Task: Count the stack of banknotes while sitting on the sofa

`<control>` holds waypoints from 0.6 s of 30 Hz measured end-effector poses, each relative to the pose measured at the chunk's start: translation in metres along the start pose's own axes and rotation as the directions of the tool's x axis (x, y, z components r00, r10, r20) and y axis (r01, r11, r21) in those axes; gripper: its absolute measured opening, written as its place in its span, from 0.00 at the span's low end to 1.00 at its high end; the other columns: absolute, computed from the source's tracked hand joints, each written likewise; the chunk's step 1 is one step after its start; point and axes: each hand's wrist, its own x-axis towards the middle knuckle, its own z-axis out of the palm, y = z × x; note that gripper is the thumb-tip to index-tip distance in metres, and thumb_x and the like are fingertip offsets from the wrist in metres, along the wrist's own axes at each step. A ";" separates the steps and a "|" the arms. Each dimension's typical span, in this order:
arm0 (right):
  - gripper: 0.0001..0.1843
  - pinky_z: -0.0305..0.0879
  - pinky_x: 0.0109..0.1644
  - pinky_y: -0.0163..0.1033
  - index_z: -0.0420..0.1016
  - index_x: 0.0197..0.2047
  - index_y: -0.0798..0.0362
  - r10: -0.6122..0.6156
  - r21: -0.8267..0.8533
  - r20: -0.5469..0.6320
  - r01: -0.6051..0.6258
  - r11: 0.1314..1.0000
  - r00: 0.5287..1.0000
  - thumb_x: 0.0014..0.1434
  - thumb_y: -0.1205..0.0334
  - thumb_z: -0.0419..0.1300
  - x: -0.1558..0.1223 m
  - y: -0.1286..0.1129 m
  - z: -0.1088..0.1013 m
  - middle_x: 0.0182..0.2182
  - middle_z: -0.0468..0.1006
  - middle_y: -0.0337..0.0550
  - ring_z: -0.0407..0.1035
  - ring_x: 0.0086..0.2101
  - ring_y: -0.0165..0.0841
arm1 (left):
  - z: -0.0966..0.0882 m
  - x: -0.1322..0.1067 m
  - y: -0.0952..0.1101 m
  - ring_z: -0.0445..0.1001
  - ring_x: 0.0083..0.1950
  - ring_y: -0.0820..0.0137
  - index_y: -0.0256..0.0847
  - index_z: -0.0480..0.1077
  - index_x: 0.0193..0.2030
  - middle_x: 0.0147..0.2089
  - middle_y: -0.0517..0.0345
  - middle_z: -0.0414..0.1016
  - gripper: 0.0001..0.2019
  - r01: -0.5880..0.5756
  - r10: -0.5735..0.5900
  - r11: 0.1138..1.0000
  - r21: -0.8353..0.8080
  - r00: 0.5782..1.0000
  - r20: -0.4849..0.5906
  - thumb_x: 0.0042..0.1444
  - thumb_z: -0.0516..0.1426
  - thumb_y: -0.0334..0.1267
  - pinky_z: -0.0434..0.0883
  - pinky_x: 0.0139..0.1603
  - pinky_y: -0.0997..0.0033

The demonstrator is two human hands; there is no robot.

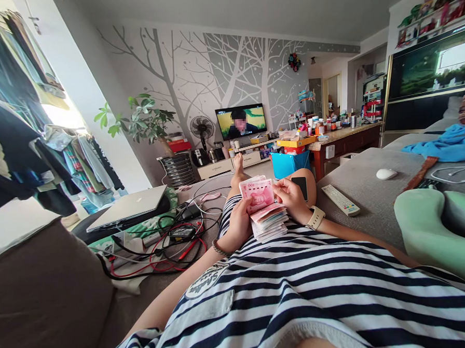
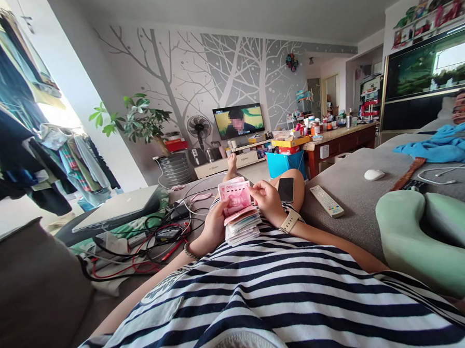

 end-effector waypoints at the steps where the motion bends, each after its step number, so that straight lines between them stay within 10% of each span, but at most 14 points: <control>1: 0.24 0.55 0.26 0.35 0.65 0.30 0.52 0.010 -0.012 -0.019 -0.010 1.000 1.000 0.55 0.39 0.63 0.001 0.001 0.000 0.18 0.66 0.34 0.61 0.20 0.29 | 0.001 -0.002 0.001 0.76 0.30 0.66 0.39 0.74 0.32 0.27 0.58 0.77 0.09 0.017 -0.018 1.000 0.005 1.000 0.018 0.44 0.65 0.39 0.74 0.37 0.65; 18: 0.21 0.51 0.28 0.36 0.65 0.26 0.53 -0.087 -0.032 0.033 0.088 0.996 0.996 0.61 0.46 0.58 -0.003 -0.002 -0.001 0.20 0.61 0.35 0.55 0.23 0.29 | -0.002 0.009 -0.006 0.75 0.33 0.67 0.40 0.71 0.28 0.24 0.61 0.72 0.05 0.011 -0.011 0.997 -0.070 1.000 0.011 0.44 0.60 0.38 0.71 0.35 0.71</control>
